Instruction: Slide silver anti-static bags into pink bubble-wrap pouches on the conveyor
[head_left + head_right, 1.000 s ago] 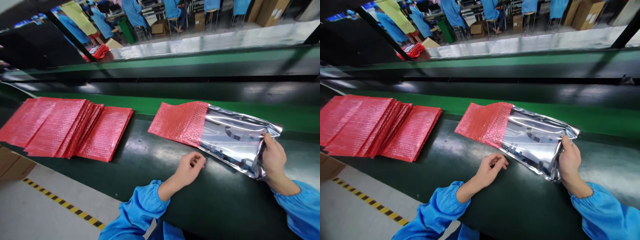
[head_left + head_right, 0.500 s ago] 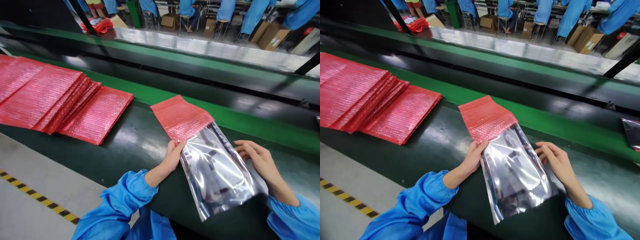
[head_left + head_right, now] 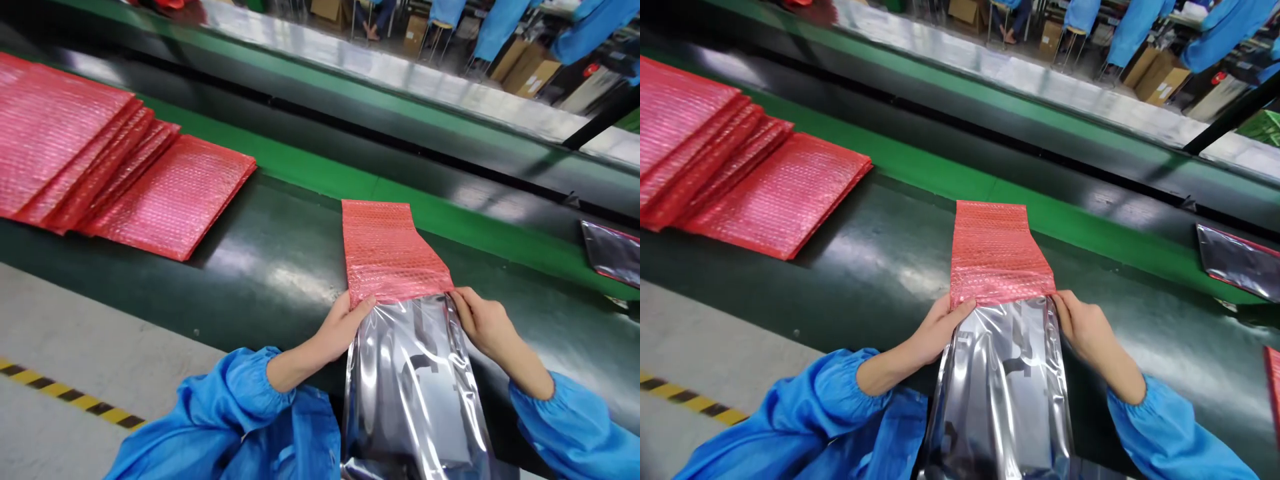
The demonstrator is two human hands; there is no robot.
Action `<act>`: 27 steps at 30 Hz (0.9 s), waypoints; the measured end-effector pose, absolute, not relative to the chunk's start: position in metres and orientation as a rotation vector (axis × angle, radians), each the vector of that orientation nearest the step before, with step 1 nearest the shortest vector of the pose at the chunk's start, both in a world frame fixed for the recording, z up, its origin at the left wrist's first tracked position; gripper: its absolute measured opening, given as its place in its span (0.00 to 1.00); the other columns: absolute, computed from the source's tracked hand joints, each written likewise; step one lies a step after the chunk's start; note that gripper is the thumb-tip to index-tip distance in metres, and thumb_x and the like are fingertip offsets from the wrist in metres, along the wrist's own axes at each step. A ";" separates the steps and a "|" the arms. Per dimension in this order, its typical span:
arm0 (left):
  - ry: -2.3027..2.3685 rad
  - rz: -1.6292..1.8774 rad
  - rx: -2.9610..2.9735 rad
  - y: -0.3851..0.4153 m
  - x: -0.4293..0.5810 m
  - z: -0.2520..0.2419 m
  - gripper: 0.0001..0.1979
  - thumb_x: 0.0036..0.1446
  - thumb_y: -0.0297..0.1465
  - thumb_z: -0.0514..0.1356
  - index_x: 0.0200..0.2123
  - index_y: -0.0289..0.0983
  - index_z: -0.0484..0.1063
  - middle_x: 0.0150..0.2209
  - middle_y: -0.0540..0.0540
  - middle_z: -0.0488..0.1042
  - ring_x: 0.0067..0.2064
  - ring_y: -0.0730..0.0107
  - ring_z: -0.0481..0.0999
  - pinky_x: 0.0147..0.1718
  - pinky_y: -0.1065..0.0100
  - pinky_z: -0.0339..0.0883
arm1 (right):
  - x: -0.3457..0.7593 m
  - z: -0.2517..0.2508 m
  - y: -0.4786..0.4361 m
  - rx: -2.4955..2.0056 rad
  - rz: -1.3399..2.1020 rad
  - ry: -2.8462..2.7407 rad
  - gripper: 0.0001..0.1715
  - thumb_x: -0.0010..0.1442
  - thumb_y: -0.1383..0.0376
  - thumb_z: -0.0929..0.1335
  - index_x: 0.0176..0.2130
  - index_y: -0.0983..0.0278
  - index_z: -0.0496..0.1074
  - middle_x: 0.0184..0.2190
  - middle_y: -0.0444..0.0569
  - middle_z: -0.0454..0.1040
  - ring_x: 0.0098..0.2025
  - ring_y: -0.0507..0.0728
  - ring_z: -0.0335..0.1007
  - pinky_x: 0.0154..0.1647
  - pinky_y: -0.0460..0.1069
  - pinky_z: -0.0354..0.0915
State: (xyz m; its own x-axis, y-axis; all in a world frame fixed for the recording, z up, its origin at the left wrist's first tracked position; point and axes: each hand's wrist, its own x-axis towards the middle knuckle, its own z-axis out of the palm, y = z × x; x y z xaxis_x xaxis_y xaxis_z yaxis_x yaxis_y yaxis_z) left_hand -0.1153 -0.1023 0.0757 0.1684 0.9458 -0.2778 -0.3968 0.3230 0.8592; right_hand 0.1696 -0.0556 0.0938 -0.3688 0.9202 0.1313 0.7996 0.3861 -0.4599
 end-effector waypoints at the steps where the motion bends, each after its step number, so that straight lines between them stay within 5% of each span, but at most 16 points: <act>1: 0.971 1.095 0.729 -0.108 -0.117 0.077 0.24 0.58 0.50 0.67 0.46 0.35 0.79 0.45 0.41 0.83 0.51 0.55 0.80 0.51 0.62 0.72 | 0.169 0.094 -0.063 -1.447 0.466 -2.320 0.30 0.75 0.48 0.55 0.41 0.62 0.75 0.27 0.51 0.77 0.21 0.57 0.72 0.23 0.49 0.62; 6: 1.102 1.114 0.689 -0.130 -0.126 0.075 0.21 0.60 0.48 0.65 0.45 0.35 0.79 0.41 0.42 0.83 0.46 0.56 0.80 0.50 0.60 0.72 | 0.162 0.097 -0.103 -1.291 0.813 -2.383 0.24 0.77 0.53 0.57 0.36 0.59 0.71 0.21 0.45 0.71 0.19 0.54 0.68 0.22 0.47 0.60; 12: 1.203 1.099 0.720 -0.135 -0.132 0.068 0.25 0.46 0.31 0.70 0.50 0.37 0.74 0.45 0.45 0.80 0.49 0.57 0.77 0.53 0.61 0.69 | 0.151 0.089 -0.128 -1.307 1.062 -2.252 0.25 0.77 0.51 0.56 0.36 0.60 0.70 0.21 0.43 0.70 0.19 0.53 0.64 0.22 0.47 0.60; 17: 1.437 1.079 0.639 -0.128 -0.125 0.062 0.17 0.59 0.41 0.61 0.46 0.37 0.73 0.44 0.44 0.78 0.47 0.61 0.76 0.50 0.63 0.68 | 0.148 0.095 -0.128 -1.148 0.943 -2.316 0.18 0.78 0.59 0.59 0.36 0.59 0.68 0.19 0.39 0.65 0.16 0.51 0.61 0.19 0.46 0.57; 22: 1.537 1.008 0.980 -0.134 -0.136 0.065 0.17 0.69 0.41 0.49 0.39 0.38 0.72 0.41 0.44 0.79 0.44 0.63 0.76 0.46 0.65 0.68 | 0.150 0.100 -0.126 -0.966 0.861 -2.411 0.15 0.77 0.65 0.60 0.35 0.59 0.64 0.19 0.36 0.62 0.15 0.49 0.59 0.20 0.45 0.55; 27: 1.693 0.366 1.565 -0.157 -0.159 0.079 0.17 0.71 0.34 0.45 0.35 0.38 0.70 0.29 0.45 0.78 0.31 0.62 0.78 0.35 0.65 0.67 | 0.153 0.087 -0.127 -0.887 0.975 -2.482 0.15 0.76 0.65 0.60 0.34 0.59 0.62 0.19 0.36 0.62 0.16 0.49 0.61 0.21 0.45 0.55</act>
State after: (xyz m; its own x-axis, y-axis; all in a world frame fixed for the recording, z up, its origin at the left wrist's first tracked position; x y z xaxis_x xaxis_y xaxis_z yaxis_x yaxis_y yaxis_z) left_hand -0.1594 -0.1565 0.0791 0.0688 0.9356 -0.3463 0.7092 0.1983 0.6766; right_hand 0.1533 -0.1269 0.0872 -0.7516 0.6554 0.0742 0.4295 0.5717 -0.6991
